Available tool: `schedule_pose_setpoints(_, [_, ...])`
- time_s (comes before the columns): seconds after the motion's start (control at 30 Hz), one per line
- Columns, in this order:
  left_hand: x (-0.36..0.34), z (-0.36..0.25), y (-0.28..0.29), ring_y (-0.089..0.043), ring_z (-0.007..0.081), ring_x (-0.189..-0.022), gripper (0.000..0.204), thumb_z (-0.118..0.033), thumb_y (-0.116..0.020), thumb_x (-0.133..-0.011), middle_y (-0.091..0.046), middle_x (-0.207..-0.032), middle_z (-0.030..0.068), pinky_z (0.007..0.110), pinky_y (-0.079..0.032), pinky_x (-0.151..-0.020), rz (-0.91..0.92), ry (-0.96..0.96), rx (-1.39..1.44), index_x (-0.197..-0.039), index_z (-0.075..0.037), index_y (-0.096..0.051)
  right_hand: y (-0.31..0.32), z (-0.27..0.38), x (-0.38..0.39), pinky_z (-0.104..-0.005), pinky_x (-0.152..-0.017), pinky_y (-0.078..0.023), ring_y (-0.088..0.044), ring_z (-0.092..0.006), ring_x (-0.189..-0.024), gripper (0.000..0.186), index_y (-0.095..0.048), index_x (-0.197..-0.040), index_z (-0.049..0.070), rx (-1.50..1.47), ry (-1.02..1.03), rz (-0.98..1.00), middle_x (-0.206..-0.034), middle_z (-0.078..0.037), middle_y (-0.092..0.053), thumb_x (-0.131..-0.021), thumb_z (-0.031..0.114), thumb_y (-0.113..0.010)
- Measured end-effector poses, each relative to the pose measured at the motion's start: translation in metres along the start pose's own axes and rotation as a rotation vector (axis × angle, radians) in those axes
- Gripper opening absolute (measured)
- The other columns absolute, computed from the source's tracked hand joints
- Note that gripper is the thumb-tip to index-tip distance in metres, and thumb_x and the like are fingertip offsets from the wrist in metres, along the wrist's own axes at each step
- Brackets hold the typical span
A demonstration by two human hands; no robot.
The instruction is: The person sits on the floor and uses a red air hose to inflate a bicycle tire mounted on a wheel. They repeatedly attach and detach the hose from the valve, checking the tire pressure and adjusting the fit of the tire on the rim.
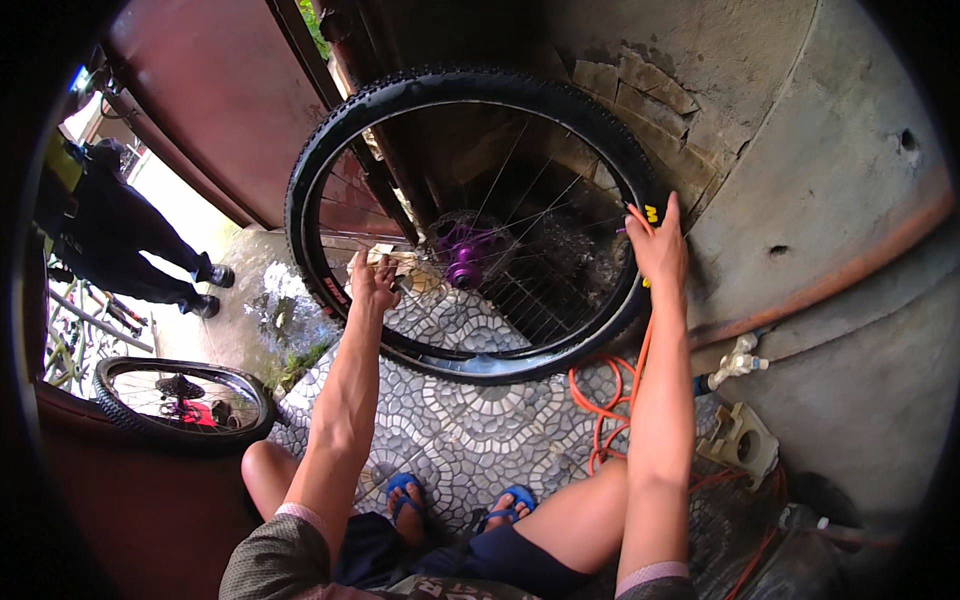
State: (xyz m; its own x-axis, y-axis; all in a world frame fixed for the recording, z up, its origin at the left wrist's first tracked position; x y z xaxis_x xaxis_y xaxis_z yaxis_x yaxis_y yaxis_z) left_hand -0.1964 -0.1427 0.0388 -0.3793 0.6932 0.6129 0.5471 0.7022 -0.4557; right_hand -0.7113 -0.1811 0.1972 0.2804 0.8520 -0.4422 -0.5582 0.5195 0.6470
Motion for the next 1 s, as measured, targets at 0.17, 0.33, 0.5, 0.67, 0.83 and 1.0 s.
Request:
schedule_pose_setpoints(0.17, [0.064, -0.016, 0.009, -0.068, 0.0150, -0.102, 0.055, -0.051, -0.076, -0.091, -0.066, -0.098, -0.0016, 0.044, -0.039, -0.085, 0.035, -0.211, -0.056, -0.121, -0.011, -0.054, -0.009, 0.000, -0.002, -0.0495, -0.100, -0.050, -0.063, -0.0453, -0.119, 0.074, -0.056, -0.131, -0.003, 0.035, -0.184, 0.174, -0.126, -0.029, -0.067, -0.079, 0.043, -0.080])
schedule_pose_setpoints(0.33, [0.137, -0.093, -0.012, -0.065, 0.0154, -0.073, 0.050, -0.028, -0.085, -0.089, -0.062, -0.087, 0.0033, 0.028, -0.046, -0.059, 0.058, -0.709, -0.029, -0.113, -0.006, -0.046, -0.043, -0.032, 0.094, -0.0419, -0.095, -0.053, -0.073, -0.0330, -0.106, 0.066, -0.068, -0.117, -0.007, -0.213, -0.351, 0.176, -0.111, -0.024, -0.075, -0.077, 0.041, -0.089])
schedule_pose_setpoints(0.5, [0.170, -0.085, -0.123, -0.044, 0.0096, -0.073, 0.053, -0.023, -0.091, -0.083, -0.046, -0.082, -0.0033, 0.027, -0.041, -0.067, 0.238, -0.927, -0.286, -0.106, -0.014, -0.044, -0.111, -0.087, 0.208, -0.0430, -0.085, -0.054, -0.075, -0.0323, -0.098, 0.050, -0.076, -0.102, -0.003, -0.269, -0.634, 0.334, -0.095, -0.022, -0.077, -0.095, 0.047, -0.069])
schedule_pose_setpoints(0.67, [0.171, -0.065, -0.151, -0.061, 0.0236, -0.081, 0.064, -0.042, -0.086, -0.082, -0.060, -0.087, 0.0028, 0.057, -0.027, -0.100, 0.081, -1.162, -0.840, -0.116, -0.009, -0.043, -0.121, 0.086, 0.240, -0.0361, -0.083, -0.055, -0.075, -0.0275, -0.099, 0.040, -0.064, -0.133, 0.006, -0.510, -0.361, 0.859, -0.112, -0.019, -0.076, -0.106, 0.034, -0.055])
schedule_pose_setpoints(0.83, [0.178, -0.050, -0.201, -0.068, 0.0399, -0.104, 0.070, -0.049, -0.081, -0.083, -0.072, -0.105, 0.0153, 0.064, -0.023, -0.108, 0.089, -1.104, -1.046, -0.125, -0.007, -0.044, -0.060, 0.138, 0.145, -0.0441, -0.097, -0.055, -0.067, -0.0385, -0.115, 0.035, -0.068, -0.128, 0.007, -0.206, 0.018, 0.440, -0.121, -0.018, -0.072, -0.099, 0.019, -0.052])
schedule_pose_setpoints(1.0, [0.138, -0.067, -0.200, -0.066, 0.0425, -0.118, 0.073, -0.049, -0.078, -0.086, -0.073, -0.120, 0.0205, 0.066, -0.025, -0.110, 0.260, -1.020, -1.126, -0.135, -0.008, -0.042, -0.073, 0.160, 0.106, -0.0436, -0.103, -0.052, -0.067, -0.0392, -0.114, 0.040, -0.070, -0.130, 0.012, -0.010, 0.041, 0.599, -0.117, -0.020, -0.072, -0.095, 0.027, -0.056])
Point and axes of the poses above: each hand's wrist, its own x-axis away from the middle knuckle, its own y-axis out of the back of the hand, z = x × y, the point moved 3 cm from there along -x, towards the middle knuckle
